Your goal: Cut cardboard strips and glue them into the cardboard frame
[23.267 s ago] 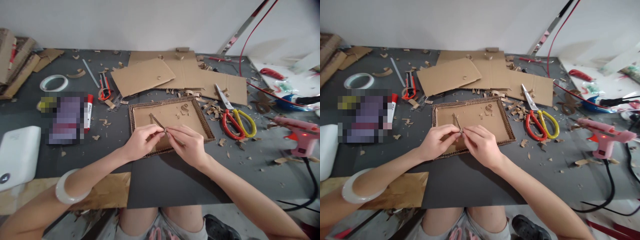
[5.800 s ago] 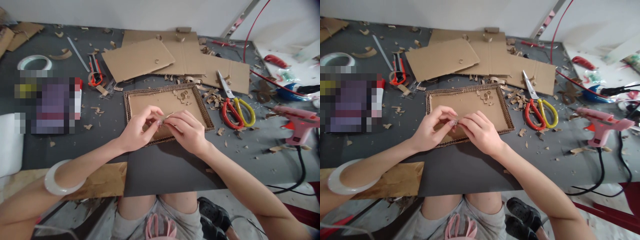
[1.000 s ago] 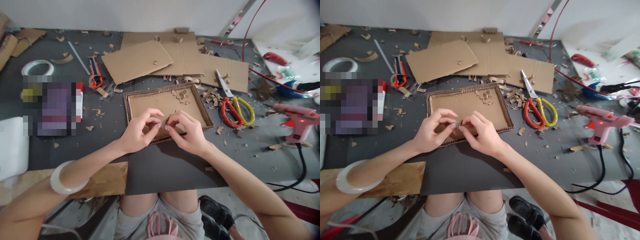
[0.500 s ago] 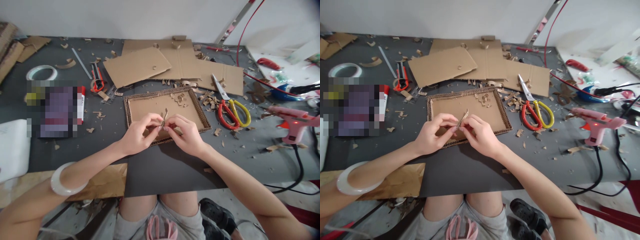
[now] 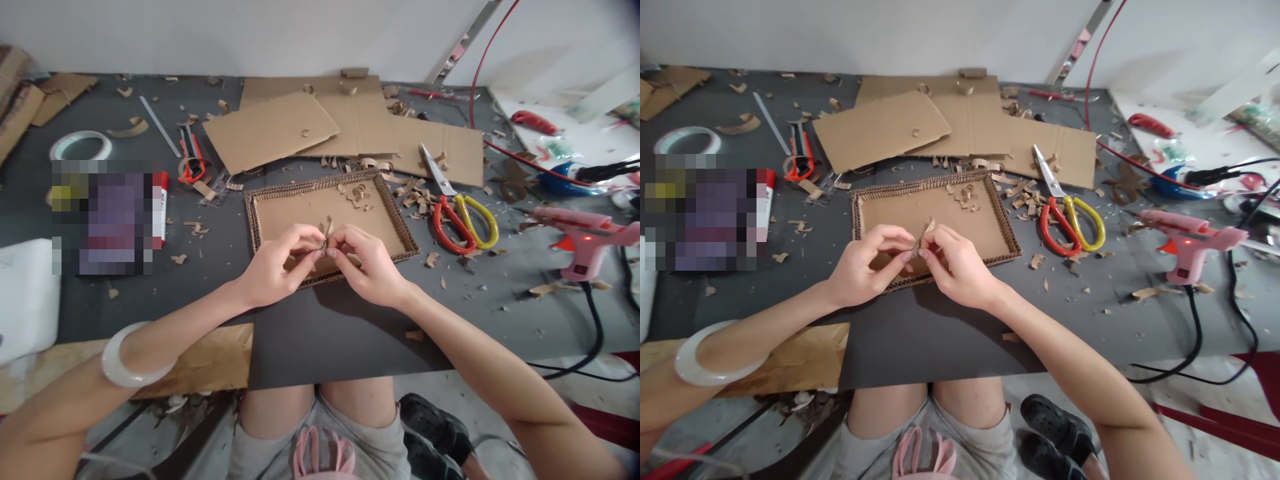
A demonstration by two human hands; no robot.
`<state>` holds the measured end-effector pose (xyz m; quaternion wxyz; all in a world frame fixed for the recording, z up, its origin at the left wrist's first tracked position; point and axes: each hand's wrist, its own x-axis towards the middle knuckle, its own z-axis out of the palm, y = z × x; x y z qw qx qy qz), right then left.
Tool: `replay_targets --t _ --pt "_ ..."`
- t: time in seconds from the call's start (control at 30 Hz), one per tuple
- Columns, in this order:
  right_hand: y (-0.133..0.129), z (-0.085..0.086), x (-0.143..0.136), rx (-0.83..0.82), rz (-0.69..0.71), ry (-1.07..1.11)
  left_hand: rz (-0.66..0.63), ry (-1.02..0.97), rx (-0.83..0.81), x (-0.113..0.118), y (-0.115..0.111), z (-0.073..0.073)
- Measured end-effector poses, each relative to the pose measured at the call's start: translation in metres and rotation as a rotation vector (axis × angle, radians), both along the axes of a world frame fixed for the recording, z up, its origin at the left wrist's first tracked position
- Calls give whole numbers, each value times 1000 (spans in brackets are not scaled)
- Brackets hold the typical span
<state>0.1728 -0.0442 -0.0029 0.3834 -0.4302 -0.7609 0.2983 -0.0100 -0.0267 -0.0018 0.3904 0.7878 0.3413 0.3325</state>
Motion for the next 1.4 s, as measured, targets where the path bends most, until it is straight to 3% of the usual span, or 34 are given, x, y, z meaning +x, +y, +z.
replay_targets --t 0.5,1.13,1.4 --pt "0 -2 -1 29 -88 2 6 -17 -2 1 0 1" --pt "-4 -4 -4 70 12 -42 -89 -20 -10 0 1 1" --pt "-5 -5 -7 66 -48 -113 -48 0 -21 -1 0 -2"
